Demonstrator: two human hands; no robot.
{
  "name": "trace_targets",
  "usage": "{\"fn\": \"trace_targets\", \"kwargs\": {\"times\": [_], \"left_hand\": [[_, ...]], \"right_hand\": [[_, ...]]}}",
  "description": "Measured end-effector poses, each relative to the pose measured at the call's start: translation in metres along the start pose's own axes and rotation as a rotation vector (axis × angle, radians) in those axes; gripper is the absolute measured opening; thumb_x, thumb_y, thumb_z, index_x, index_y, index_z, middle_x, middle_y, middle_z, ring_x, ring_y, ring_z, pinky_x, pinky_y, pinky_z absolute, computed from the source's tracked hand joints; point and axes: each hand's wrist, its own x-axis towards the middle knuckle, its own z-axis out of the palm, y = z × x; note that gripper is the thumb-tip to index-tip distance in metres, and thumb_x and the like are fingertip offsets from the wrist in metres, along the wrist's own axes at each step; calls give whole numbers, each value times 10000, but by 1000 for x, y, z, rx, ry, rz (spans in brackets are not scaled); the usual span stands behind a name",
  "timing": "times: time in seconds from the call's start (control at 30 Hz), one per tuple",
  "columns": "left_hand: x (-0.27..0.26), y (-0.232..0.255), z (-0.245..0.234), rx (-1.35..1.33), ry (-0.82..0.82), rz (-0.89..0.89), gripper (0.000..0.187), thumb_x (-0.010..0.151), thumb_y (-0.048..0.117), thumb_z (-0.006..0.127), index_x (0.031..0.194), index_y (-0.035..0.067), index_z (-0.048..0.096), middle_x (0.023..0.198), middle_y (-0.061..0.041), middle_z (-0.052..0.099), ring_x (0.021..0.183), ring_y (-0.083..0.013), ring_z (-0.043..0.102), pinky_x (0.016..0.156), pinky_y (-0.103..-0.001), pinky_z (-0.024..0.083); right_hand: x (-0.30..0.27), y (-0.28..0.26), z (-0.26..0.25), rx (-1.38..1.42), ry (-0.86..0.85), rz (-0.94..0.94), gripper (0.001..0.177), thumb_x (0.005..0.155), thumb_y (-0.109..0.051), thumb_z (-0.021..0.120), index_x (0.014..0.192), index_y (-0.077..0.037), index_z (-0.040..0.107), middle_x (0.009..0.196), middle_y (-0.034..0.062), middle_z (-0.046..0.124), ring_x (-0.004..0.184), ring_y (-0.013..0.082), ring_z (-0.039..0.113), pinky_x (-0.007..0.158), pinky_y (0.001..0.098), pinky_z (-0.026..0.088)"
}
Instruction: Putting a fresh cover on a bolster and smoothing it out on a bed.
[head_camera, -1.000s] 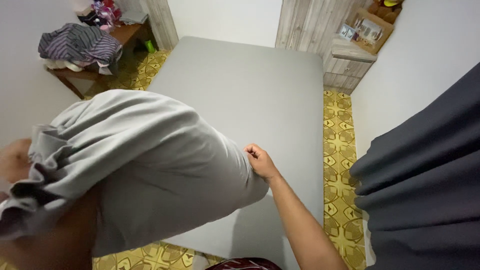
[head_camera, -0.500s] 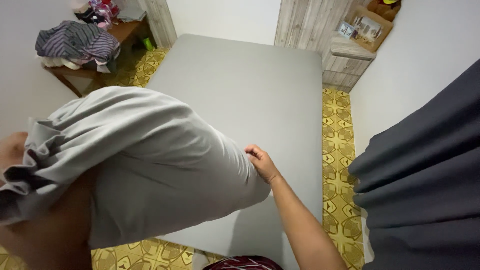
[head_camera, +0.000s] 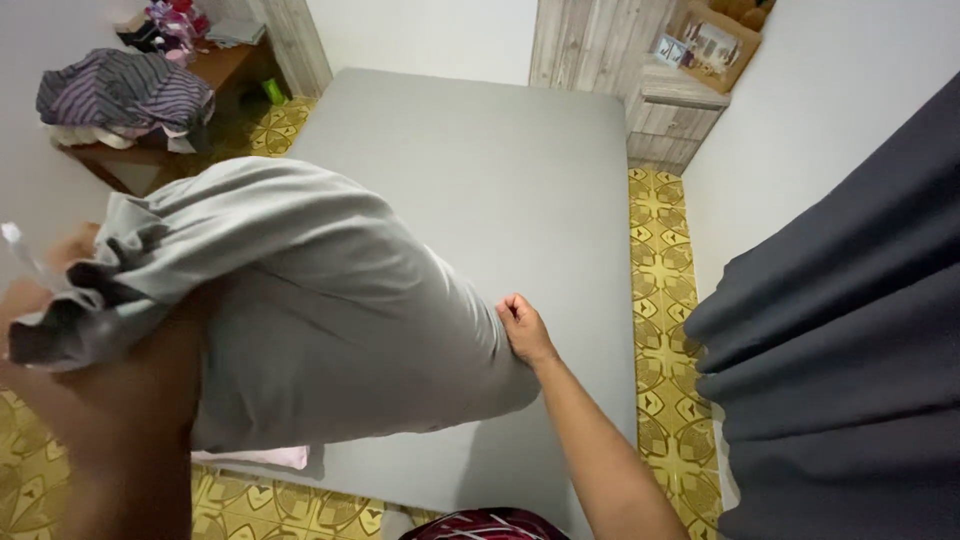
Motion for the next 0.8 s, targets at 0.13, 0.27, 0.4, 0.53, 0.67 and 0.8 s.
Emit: {"fn": "trace_targets", "kwargs": {"times": [0.13,0.27,0.4,0.53,0.67,0.8], "left_hand": [[11,1,7,-30,9,57,268,981,48,854,1141,-73,677,1057,-144,706,909,-200,670,837,-299,534],[20,2,13,-228,42,-126,193,994,46,832,1128,-40,722,1037,-99,729,892,-152,690,818,-268,549],[25,19,12,-508,65,-243,208,960,-10,797,1156,-23,727,1099,-52,730,974,-112,695,922,-254,568],[27,26,20,-467,85,-360,203,909,39,795,1089,14,706,1054,-20,715,931,-109,681,868,-265,558],[22,26,46,-786,175,-415,196,875,37,798,1047,52,706,1029,-6,715,916,-95,684,877,-255,581],[0,5,82,-653,83,-218,88,1058,33,742,1026,-32,692,950,-49,698,844,-117,644,804,-254,520]], "right_hand": [[-2,-8,-14,-120,-8,123,228,1050,-305,584,980,-89,614,775,-62,556,726,63,489,686,232,459],[4,-4,-28,-147,-27,-59,228,1043,-292,591,979,-73,609,763,-13,543,717,104,481,661,284,454],[16,-6,-57,-426,-7,-143,171,1003,-228,576,1017,-58,586,800,80,635,734,191,611,709,350,523],[28,-14,-85,-543,-18,-61,167,1028,-208,538,1011,-44,567,876,125,662,808,229,651,743,387,529],[36,-23,-92,-533,74,-23,219,1014,-255,596,1028,-37,613,868,124,679,786,229,652,751,374,532],[35,-19,-73,-423,139,-10,257,1000,-294,628,1016,-37,637,851,80,677,811,222,636,777,373,543]]}}
